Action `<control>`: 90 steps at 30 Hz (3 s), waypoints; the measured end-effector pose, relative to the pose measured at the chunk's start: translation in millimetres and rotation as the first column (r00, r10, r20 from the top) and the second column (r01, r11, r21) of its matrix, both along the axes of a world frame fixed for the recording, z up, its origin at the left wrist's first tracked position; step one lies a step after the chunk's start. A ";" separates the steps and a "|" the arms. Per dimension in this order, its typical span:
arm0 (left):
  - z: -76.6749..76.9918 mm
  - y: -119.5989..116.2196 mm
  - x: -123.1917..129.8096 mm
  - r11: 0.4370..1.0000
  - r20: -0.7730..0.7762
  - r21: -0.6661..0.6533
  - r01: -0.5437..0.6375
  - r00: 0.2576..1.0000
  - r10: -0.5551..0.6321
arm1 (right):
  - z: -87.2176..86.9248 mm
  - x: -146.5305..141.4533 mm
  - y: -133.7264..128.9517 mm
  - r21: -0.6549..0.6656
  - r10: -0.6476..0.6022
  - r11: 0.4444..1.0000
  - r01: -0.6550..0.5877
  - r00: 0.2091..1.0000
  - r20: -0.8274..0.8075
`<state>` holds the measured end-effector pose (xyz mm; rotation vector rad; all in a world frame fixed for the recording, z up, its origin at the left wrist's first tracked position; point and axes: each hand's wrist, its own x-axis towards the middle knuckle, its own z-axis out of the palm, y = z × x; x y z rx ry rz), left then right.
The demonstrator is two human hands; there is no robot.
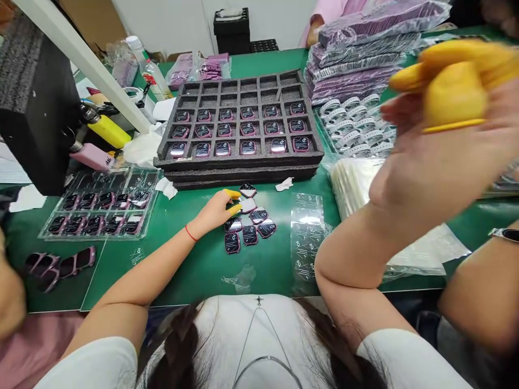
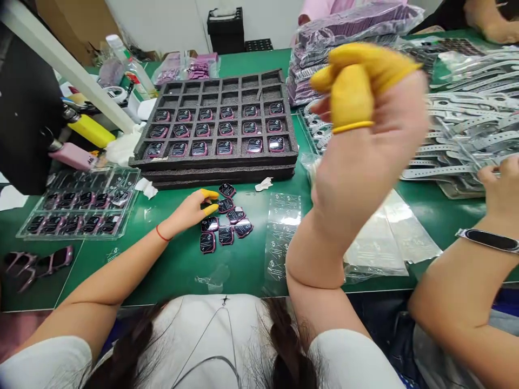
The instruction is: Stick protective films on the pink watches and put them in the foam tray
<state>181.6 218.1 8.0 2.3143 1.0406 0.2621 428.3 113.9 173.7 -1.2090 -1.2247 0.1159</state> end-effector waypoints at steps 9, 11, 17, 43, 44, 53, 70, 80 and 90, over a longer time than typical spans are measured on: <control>-0.3 -2.7 21.6 0.993 -0.018 -0.104 0.055 0.998 -0.058 | -30.5 -24.9 35.1 -0.509 0.201 0.860 0.038 0.891 0.407; 0.3 -2.6 20.0 0.988 0.013 -0.144 0.060 0.998 -0.059 | -36.1 -29.8 42.8 -0.626 0.297 0.778 0.061 0.842 0.450; 39.7 -1.9 6.4 0.956 0.183 -0.292 0.034 0.983 0.021 | -45.7 -44.1 51.7 -0.751 0.481 0.653 -0.101 0.821 0.308; 123.0 -27.8 -19.6 0.753 0.535 -0.638 0.162 0.797 0.282 | -38.7 -89.4 24.8 -0.514 0.685 0.617 -0.596 0.728 -0.022; 123.5 -28.1 -19.5 0.753 0.536 -0.636 0.167 0.799 0.275 | -38.1 -88.9 24.7 -0.514 0.694 0.613 -0.600 0.720 -0.012; 117.4 -29.3 -21.0 0.752 0.598 -0.609 0.254 0.769 0.225 | -37.4 -90.2 22.5 -0.525 0.727 0.608 -0.595 0.683 0.068; 109.6 -28.4 -18.8 0.751 0.608 -0.611 0.251 0.756 0.242 | -37.2 -93.2 20.6 -0.605 0.706 0.603 -0.520 0.700 0.102; 110.4 -26.9 -14.3 0.767 0.609 -0.597 0.236 0.756 0.242 | -41.8 -93.4 23.3 -0.612 0.686 0.625 -0.484 0.715 0.136; 118.0 -23.9 -21.6 0.745 0.578 -0.625 0.232 0.779 0.243 | -43.7 -90.0 29.3 -0.541 0.713 0.594 -0.595 0.701 0.013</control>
